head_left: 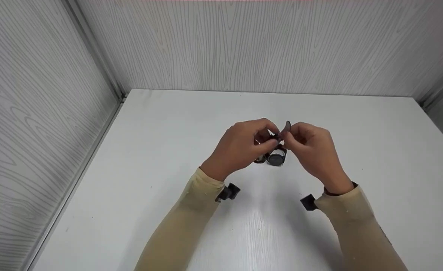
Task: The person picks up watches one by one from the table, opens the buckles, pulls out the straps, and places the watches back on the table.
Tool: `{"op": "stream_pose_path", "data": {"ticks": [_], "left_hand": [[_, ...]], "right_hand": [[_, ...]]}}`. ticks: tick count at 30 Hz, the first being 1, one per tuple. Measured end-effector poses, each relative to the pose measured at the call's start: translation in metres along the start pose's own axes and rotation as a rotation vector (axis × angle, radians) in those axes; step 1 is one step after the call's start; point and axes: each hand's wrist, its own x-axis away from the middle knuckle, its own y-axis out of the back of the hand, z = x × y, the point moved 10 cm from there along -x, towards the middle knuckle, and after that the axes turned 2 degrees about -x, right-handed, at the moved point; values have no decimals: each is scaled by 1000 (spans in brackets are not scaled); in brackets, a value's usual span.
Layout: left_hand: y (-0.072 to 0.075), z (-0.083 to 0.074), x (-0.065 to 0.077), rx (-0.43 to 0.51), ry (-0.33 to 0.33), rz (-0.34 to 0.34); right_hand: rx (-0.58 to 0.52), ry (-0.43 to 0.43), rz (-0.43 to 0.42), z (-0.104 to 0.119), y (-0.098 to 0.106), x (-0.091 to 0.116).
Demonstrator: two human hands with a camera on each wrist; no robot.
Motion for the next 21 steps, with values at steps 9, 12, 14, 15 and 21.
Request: {"op": "stream_pose_path", "data": {"ticks": [9, 12, 14, 15, 21], "left_hand": [[0, -1, -1, -25, 20, 17], [1, -3, -2, -16, 17, 20], [1, -4, -2, -6, 18, 22], [1, -4, -2, -10, 17, 20], [4, -5, -1, -79, 24, -32]], "right_hand": [[113, 228, -59, 20, -1, 2], [132, 284, -75, 25, -1, 3], [133, 301, -81, 25, -2, 3], [133, 306, -82, 25, -2, 3], [156, 335, -86, 26, -6, 5]]}}
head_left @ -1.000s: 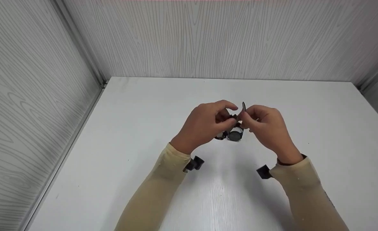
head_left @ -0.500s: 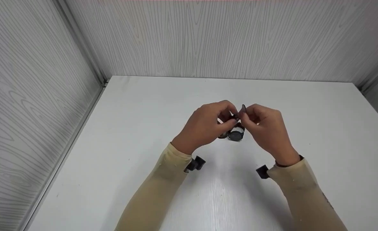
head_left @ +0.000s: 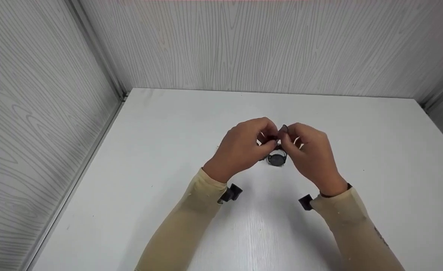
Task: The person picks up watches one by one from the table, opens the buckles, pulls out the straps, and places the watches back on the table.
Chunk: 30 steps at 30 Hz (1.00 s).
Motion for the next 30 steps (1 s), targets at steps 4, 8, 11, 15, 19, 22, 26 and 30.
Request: {"op": "stream_pose_path", "data": {"ticks": [4, 8, 11, 15, 19, 22, 26, 30], "left_hand": [[3, -2, 2, -105, -13, -62], [4, -5, 4, -187, -22, -97], [3, -5, 5, -204, -22, -96], [-1, -5, 5, -210, -44, -78], [-4, -9, 4, -216, -89, -70], [-4, -11, 4, -209, -103, -79], [-3, -10, 4, -205, -100, -97], [-3, -10, 5, -215, -103, -101]], "right_hand": [[101, 60, 3, 7, -3, 2], [193, 101, 21, 13, -6, 3], [214, 103, 43, 14, -7, 4], [124, -5, 100, 3, -10, 3], [-47, -231, 178, -19, -16, 5], [-103, -303, 195, -26, -17, 6], [-129, -285, 164, -24, -15, 5], [-126, -267, 141, -22, -14, 5]]}}
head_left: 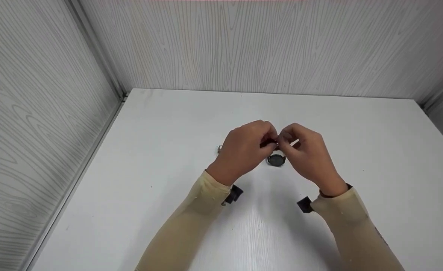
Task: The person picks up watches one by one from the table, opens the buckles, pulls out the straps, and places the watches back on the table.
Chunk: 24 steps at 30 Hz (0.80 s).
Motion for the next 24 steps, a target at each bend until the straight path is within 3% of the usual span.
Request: {"op": "stream_pose_path", "data": {"ticks": [5, 11, 17, 24], "left_hand": [[-1, -1, 1, -4, 5, 7], [-1, 0, 2, -18, -1, 0], [-6, 6, 2, 7, 47, 59], [-10, 11, 2, 45, 95, 129]], "right_hand": [[19, 14, -6, 1, 0, 0], [0, -31, 51, -4, -5, 0], [21, -45, 98, -4, -7, 1], [16, 58, 111, 5, -11, 1]]}}
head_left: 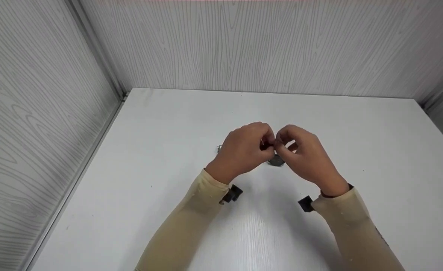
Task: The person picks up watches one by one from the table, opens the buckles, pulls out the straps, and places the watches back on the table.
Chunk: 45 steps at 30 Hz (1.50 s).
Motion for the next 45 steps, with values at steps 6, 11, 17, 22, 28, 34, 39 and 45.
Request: {"op": "stream_pose_path", "data": {"ticks": [6, 11, 17, 22, 28, 34, 39, 45], "left_hand": [[5, -1, 0, 129, 6, 28], [6, 0, -1, 216, -2, 32], [5, 5, -2, 239, 17, 34], [6, 7, -3, 241, 17, 28], [7, 7, -2, 233, 32, 38], [5, 7, -2, 244, 35, 59], [5, 7, -2, 265, 31, 62], [5, 7, -2, 279, 24, 63]], "right_hand": [[-94, 178, -62, 16, 10, 1], [-131, 266, -77, 24, 16, 4], [-125, 263, -32, 23, 12, 3], [-127, 248, -12, 24, 10, 3], [-131, 237, -4, 22, 9, 2], [-152, 239, 3, 20, 8, 1], [-194, 224, 13, 17, 6, 0], [-215, 228, 7, 17, 7, 0]]}}
